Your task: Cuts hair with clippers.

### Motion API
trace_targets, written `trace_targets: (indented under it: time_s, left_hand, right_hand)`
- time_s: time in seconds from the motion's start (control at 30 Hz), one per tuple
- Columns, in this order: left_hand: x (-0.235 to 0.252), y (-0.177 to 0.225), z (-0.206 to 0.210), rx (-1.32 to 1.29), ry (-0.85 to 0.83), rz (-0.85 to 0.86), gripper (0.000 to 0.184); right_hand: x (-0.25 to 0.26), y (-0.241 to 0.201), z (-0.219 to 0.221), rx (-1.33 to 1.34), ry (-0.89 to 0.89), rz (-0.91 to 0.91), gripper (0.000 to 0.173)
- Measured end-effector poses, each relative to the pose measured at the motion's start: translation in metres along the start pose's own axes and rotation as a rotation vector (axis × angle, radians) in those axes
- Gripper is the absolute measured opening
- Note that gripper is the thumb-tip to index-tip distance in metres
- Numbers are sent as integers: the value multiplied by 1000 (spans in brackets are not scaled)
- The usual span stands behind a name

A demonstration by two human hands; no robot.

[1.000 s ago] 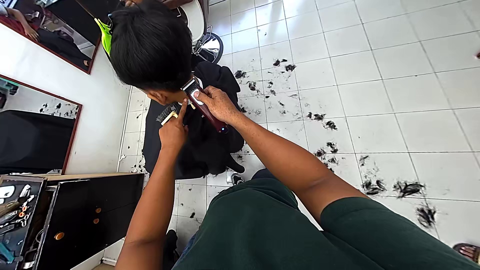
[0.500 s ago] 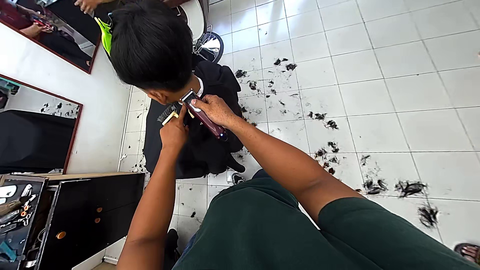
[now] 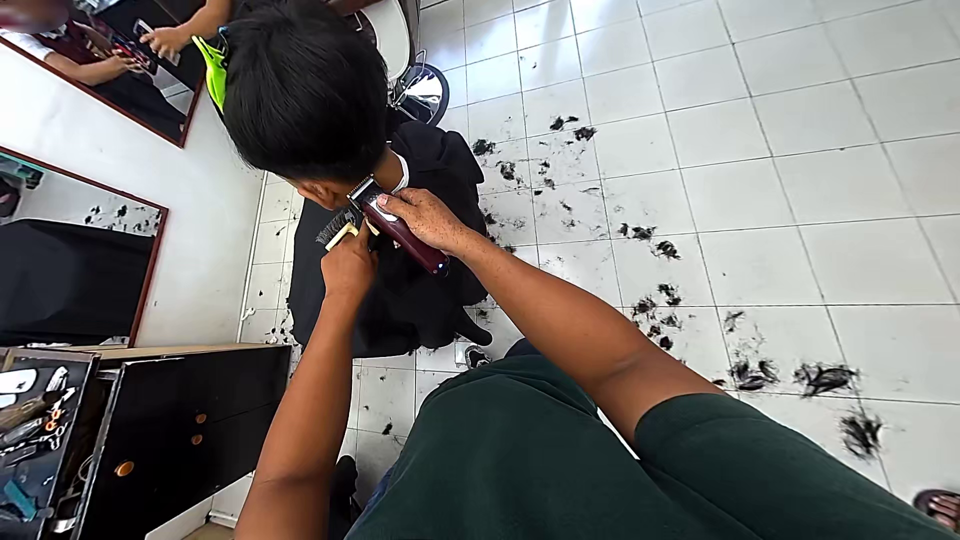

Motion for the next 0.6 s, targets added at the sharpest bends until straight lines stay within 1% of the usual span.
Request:
trace_targets:
  time_s: [0.13, 0.23, 0.37, 0.43, 0.53, 0.6]
  left_hand:
    - [0, 0, -1, 0, -5, -1, 60]
    - [-1, 1, 0, 11, -8, -8, 56]
    - [-1, 0, 0, 8, 2, 10, 59]
    - [0, 0, 1, 9, -3, 5, 60]
    - [0, 1, 0, 7, -8, -10, 54]
    - [-1, 0, 0, -4, -10, -5, 59]
  right_hand:
    - [0, 2, -1, 13, -1, 29, 45]
    - [1, 1, 0, 37, 2, -2, 45]
    - [-1, 3, -2, -22, -9, 41, 46]
    - [0, 1, -2, -6, 2, 11, 44]
    - [3, -1, -2, 13, 17, -41, 44]
    - [1, -2, -3, -7, 7, 0, 44]
Point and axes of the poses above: each hand's wrist, its own x-axis towards the middle knuckle, its own z-axis out of the palm, y = z × x, the point moved 9 cm from there along x, towards the middle knuckle, and after that the axes turned 12 degrees about -z, right-handed, at the moved point
